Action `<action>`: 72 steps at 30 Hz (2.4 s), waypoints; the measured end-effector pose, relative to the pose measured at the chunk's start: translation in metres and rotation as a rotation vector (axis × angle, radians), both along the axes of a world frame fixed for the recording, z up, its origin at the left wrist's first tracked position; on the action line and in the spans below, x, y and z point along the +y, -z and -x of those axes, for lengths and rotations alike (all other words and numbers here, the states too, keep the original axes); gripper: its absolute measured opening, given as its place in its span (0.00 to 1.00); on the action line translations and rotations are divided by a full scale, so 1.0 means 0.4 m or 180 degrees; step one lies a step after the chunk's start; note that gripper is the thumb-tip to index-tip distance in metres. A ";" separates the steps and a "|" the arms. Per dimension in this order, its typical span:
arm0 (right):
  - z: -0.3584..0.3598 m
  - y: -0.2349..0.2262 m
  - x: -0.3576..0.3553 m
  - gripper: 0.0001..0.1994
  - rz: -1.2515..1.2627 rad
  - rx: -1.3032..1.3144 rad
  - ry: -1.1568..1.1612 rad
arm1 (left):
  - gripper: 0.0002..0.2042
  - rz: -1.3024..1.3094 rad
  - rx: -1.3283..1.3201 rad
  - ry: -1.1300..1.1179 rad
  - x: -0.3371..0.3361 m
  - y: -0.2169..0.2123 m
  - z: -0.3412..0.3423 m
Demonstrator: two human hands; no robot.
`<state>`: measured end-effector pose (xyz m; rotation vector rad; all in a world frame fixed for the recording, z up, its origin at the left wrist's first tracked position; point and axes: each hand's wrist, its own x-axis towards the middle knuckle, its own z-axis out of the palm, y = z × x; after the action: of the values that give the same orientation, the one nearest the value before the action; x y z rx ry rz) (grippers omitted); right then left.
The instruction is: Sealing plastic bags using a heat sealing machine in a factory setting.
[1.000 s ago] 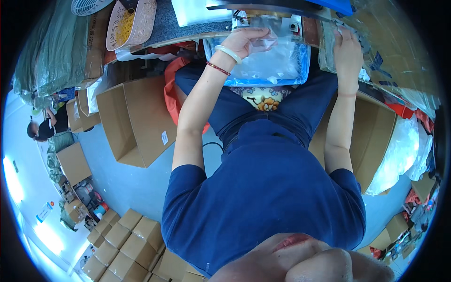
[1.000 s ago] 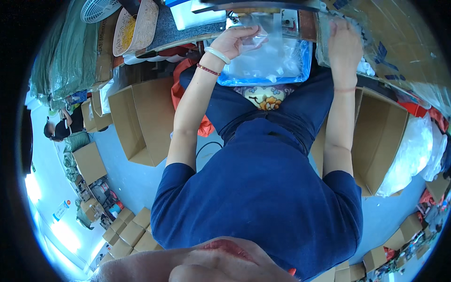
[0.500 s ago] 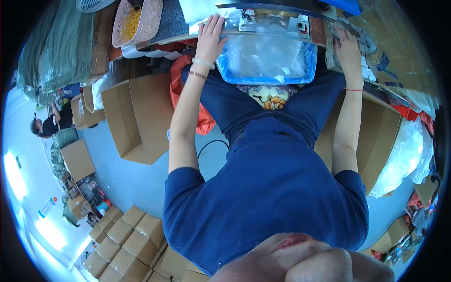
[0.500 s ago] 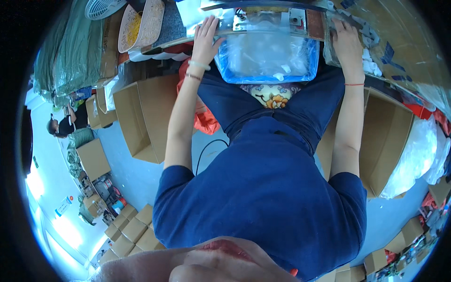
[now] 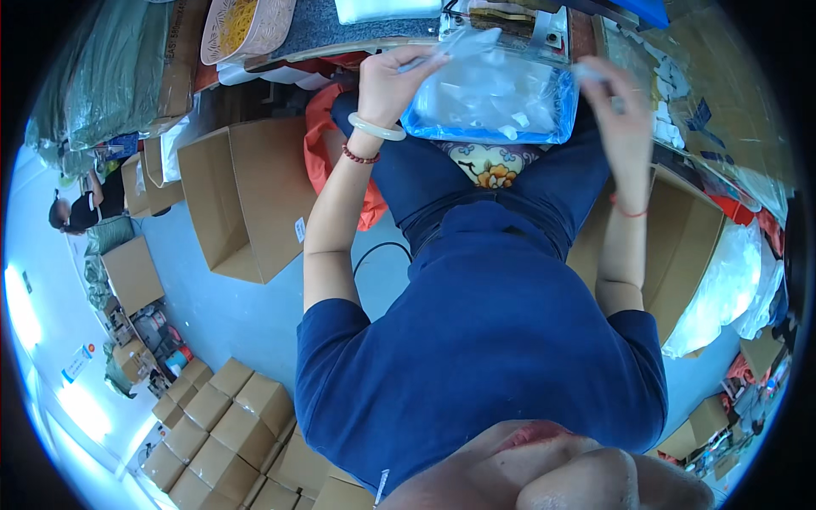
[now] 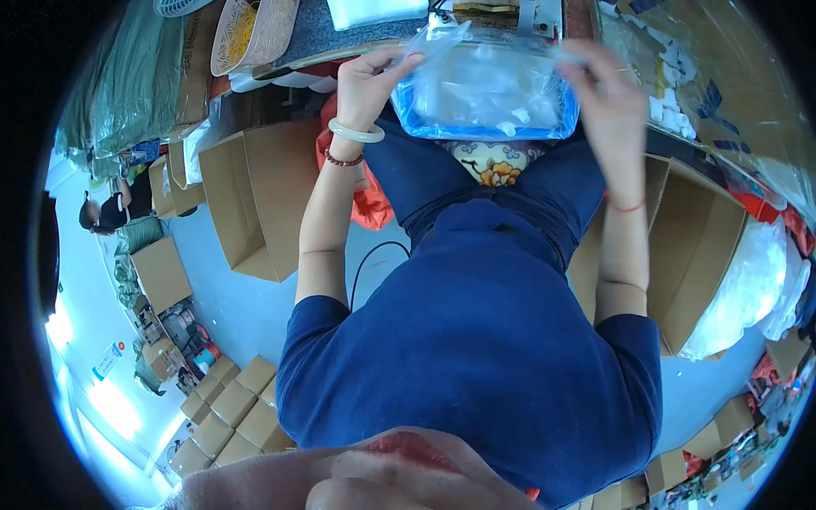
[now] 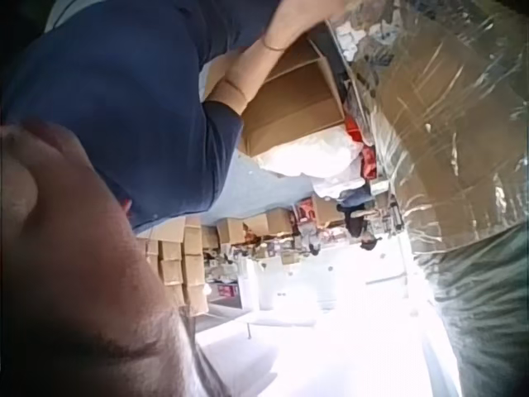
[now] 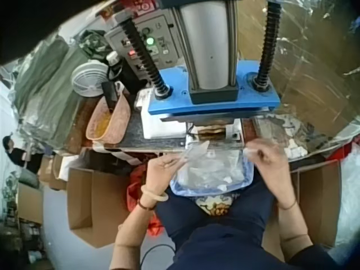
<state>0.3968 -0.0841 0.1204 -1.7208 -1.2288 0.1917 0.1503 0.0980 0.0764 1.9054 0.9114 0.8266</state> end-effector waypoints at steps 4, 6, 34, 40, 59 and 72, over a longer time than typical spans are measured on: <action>0.084 -0.014 0.032 0.12 0.0265 0.0653 -0.0380 | 0.10 0.0851 -0.0181 0.0522 -0.051 -0.037 -0.037; 0.076 -0.037 0.050 0.12 -0.0431 0.0453 -0.0494 | 0.11 0.1006 -0.0098 0.0673 -0.069 -0.051 -0.053; -0.026 0.144 -0.049 0.07 0.0516 -0.1485 0.0074 | 0.19 0.3365 -0.1361 0.0818 -0.013 0.166 -0.115; 0.192 0.428 -0.026 0.15 0.1393 -0.1834 -0.1256 | 0.15 0.0561 0.1431 0.0796 -0.082 0.331 0.021; 0.106 0.428 0.054 0.07 0.1054 -0.1076 -0.1151 | 0.18 0.0038 0.2194 0.1966 -0.132 0.442 0.089; 0.170 0.776 0.288 0.43 0.4309 -0.1435 -0.2362 | 0.18 -0.0793 0.1455 0.0895 -0.150 0.292 0.075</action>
<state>0.3287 0.0313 -0.1898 -2.3300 -2.3371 1.3959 0.1202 0.0380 -0.0405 2.4325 0.8001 0.3508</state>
